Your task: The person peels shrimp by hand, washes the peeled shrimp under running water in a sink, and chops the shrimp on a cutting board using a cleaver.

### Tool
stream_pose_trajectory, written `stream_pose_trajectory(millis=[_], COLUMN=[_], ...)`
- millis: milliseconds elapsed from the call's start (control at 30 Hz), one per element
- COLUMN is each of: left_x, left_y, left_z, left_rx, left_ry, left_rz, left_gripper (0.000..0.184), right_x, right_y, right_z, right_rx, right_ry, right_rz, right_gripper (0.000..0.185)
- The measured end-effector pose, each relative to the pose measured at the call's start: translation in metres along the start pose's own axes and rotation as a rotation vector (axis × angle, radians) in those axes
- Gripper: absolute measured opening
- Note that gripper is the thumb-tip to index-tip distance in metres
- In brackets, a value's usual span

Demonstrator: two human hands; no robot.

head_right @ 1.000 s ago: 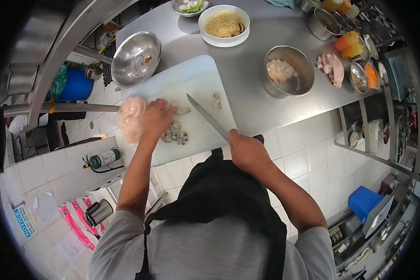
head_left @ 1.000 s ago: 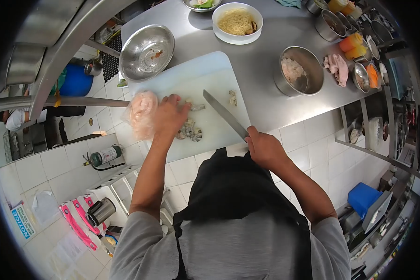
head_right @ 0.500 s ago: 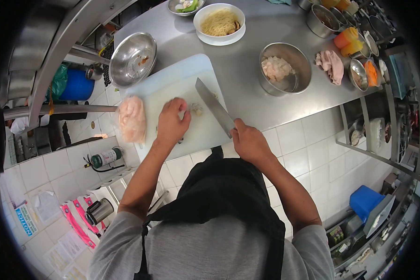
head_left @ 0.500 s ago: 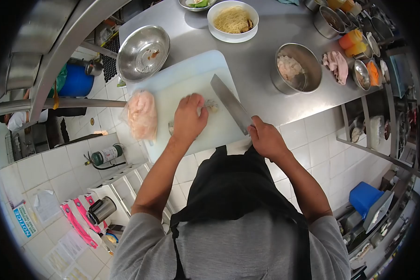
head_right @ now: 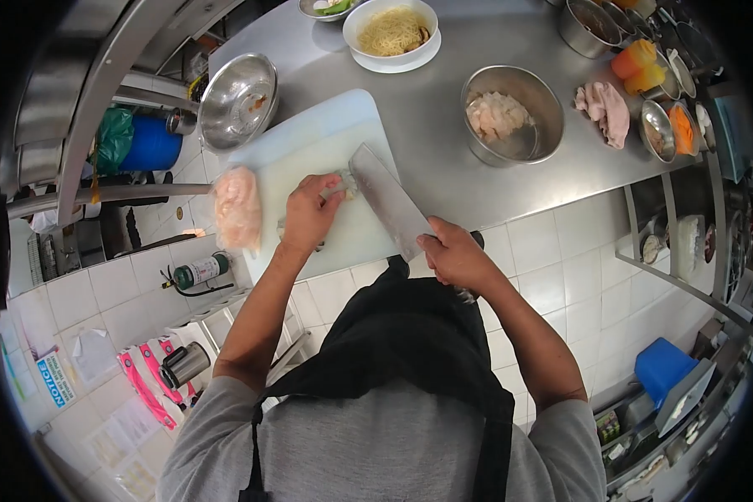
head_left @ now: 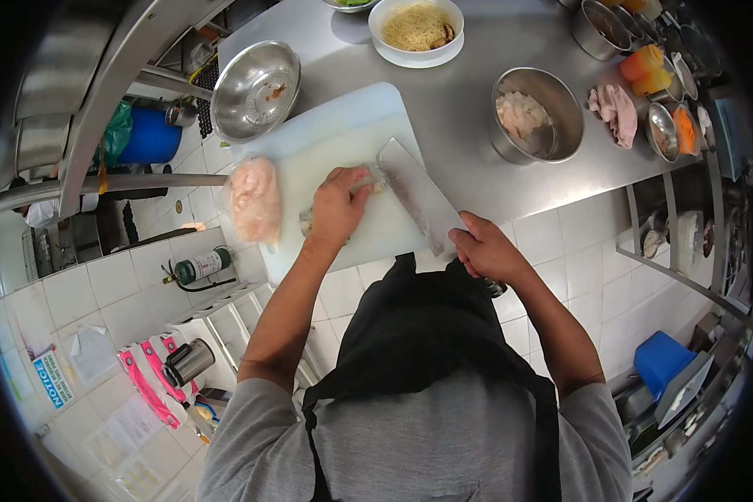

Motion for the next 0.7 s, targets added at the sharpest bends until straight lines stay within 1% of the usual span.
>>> stream_pose_trajectory(millis=[133, 267, 367, 467, 567, 700], left_x=[-0.017, -0.024, -0.027, -0.027, -0.025, -0.024], left_y=[-0.004, -0.006, -0.005, -0.004, -0.004, -0.004], left_z=[-0.010, -0.014, -0.012, -0.008, -0.006, -0.005], left_rx=[0.075, 0.088, 0.108, 0.121, 0.132, 0.110], left_ry=[-0.001, 0.011, -0.002, -0.029, -0.049, -0.074], left_rz=[0.059, 0.059, 0.089, 0.127, 0.171, 0.210], left_gripper=[0.030, 0.033, 0.034, 0.037, 0.039, 0.039], right_x=[-0.001, -0.006, -0.015, -0.016, -0.010, -0.012], right_y=[0.014, 0.021, 0.018, 0.013, 0.007, -0.001], right_z=[-0.013, -0.024, -0.022, -0.016, -0.008, 0.003], right_rx=[0.064, 0.089, 0.096, 0.108, 0.120, 0.087], right_ry=[-0.014, -0.050, -0.042, -0.010, 0.023, 0.026], right_rz=[-0.006, -0.034, 0.008, 0.034, 0.081, 0.030], right_gripper=[0.022, 0.017, 0.015, 0.021, 0.021, 0.020])
Point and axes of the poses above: each hand's wrist, its own z-axis towards the middle knuckle, its own y-axis out of the back of the hand, x = y × z, the point moved 7 cm from there along z, towards the middle knuckle, and after that the axes turned 15 degrees about y, right-handed, at the moved point
